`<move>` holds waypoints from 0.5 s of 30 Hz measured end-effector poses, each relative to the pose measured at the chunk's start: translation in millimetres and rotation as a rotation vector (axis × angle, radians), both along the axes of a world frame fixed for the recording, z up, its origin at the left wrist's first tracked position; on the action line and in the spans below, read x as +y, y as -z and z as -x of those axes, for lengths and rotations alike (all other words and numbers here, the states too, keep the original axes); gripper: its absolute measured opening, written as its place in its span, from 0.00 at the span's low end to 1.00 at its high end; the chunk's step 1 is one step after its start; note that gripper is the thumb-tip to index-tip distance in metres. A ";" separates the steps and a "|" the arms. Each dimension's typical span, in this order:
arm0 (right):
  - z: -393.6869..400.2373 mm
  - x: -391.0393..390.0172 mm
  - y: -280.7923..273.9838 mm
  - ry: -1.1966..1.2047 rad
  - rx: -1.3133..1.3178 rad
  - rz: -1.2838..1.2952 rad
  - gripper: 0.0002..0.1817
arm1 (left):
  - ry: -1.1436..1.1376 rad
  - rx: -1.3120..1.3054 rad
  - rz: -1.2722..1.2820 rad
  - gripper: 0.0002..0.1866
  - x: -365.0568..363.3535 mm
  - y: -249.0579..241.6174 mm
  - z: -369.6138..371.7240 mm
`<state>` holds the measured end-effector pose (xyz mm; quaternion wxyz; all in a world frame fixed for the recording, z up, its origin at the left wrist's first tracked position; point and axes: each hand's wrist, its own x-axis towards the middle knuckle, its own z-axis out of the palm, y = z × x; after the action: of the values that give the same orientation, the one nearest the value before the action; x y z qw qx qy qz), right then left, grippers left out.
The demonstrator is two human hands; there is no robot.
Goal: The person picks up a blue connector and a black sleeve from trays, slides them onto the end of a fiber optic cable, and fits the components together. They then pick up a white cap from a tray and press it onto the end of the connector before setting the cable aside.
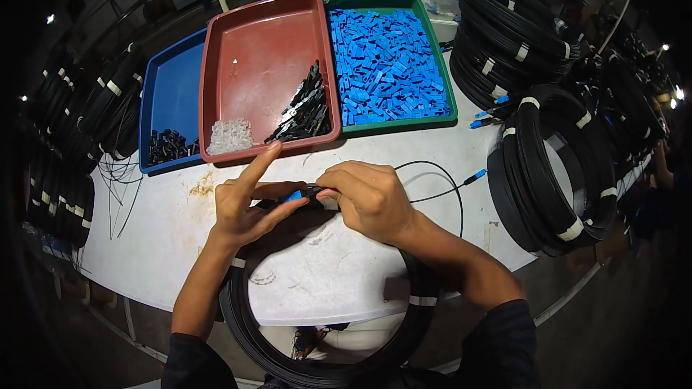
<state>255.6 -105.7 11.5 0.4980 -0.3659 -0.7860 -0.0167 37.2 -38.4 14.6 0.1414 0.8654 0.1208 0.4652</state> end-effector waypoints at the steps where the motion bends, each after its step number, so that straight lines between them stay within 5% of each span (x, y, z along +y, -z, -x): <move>1: -0.6 0.3 0.9 0.015 0.010 0.003 0.10 | -0.001 0.001 0.000 0.44 -0.3 0.7 0.0; 15: 2.7 1.2 2.4 -0.024 0.056 0.113 0.06 | 0.065 0.002 0.253 0.45 -3.2 -2.8 1.4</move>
<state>253.0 -104.5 9.1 0.4985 -0.3844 -0.7757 0.0440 35.9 -41.6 17.5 0.2645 0.8445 0.1505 0.4407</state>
